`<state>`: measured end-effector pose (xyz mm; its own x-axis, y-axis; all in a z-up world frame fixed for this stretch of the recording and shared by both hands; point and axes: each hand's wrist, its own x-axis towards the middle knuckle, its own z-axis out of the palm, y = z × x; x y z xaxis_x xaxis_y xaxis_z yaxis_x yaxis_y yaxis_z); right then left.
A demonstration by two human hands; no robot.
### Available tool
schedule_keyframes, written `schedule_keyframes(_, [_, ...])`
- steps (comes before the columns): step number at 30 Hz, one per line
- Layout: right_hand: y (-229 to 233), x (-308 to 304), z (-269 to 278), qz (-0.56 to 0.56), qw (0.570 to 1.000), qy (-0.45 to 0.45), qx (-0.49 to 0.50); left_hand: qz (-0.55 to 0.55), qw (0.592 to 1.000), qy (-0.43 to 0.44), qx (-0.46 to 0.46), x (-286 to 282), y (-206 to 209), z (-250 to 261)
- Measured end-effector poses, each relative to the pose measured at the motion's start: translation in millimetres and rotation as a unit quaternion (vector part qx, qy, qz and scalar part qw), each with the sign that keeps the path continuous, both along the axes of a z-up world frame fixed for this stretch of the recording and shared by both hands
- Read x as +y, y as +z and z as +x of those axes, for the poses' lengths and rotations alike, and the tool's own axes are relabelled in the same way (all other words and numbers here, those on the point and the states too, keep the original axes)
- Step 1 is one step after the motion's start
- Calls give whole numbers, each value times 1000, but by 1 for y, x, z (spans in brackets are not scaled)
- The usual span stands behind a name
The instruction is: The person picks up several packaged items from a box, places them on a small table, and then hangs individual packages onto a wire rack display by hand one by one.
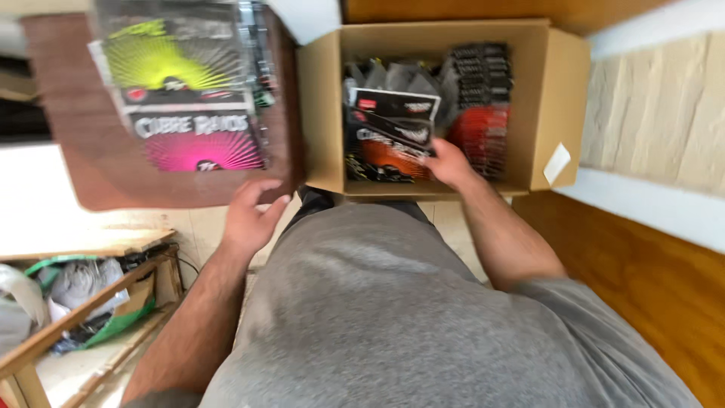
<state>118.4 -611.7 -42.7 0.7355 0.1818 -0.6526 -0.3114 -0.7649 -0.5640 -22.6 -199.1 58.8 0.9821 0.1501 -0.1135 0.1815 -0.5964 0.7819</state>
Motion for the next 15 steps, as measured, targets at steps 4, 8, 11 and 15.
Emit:
schedule_keyframes(4, [106, 13, 12, -15, 992, 116, -55, -61, 984, 87, 145, -6, 1, 6])
schedule_keyframes(8, [152, 13, 23, 60, 966, 198, -155, -171, 975, 63, 124, -10, 8, 23])
schedule_keyframes(11, [180, 39, 29, 160, 955, 186, -166, -242, 961, 50, 126, -1, 23, 34])
schedule_keyframes(15, [191, 108, 42, 326, 932, 117, -108, -322, 944, 62, -18, 17, 51, 34])
